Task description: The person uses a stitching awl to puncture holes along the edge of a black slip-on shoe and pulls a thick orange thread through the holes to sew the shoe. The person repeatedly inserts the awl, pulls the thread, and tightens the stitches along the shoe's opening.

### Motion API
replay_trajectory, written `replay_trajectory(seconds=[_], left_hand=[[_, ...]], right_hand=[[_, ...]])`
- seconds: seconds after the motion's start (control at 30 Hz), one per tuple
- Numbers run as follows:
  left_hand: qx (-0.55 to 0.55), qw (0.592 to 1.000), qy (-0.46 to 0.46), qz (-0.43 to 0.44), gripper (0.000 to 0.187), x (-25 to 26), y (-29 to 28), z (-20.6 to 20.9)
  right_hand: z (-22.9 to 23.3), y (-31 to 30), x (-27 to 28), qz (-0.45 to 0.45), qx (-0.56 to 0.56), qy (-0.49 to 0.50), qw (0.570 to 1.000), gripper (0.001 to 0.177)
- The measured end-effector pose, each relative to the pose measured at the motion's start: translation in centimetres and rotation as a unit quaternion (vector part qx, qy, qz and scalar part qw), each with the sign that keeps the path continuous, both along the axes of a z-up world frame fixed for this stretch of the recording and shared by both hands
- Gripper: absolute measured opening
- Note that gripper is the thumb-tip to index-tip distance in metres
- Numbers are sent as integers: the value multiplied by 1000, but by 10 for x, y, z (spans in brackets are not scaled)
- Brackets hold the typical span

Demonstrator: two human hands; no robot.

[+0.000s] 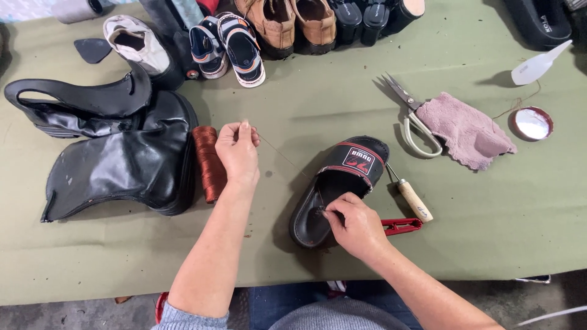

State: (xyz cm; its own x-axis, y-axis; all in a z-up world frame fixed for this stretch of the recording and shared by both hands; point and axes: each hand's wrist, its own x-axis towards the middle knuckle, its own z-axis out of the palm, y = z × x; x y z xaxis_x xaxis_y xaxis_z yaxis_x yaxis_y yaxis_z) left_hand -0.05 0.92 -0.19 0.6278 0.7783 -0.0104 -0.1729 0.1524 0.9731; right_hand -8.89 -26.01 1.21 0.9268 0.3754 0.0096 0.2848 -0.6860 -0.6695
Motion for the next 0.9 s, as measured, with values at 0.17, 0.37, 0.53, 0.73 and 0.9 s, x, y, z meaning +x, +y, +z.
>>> replay_trajectory(seconds=[0.17, 0.37, 0.53, 0.73, 0.9], left_hand=[[-21, 999, 27, -8, 15, -4, 4, -15], [107, 970, 197, -94, 14, -47, -1, 3], [276, 878, 319, -227, 29, -78, -41, 2], [327, 784, 349, -397, 54, -95, -74, 31], [405, 729, 351, -426, 58, -97, -75, 12]], right_hand=[[-7, -4, 0, 10, 21, -13, 1000, 6], [-2, -57, 1, -31, 125, -81, 988, 18], [0, -127, 27, -152, -19, -212, 965, 26], [12, -126, 38, -197, -210, 75, 955, 61], [-31, -137, 52, -215, -220, 56, 950, 48]])
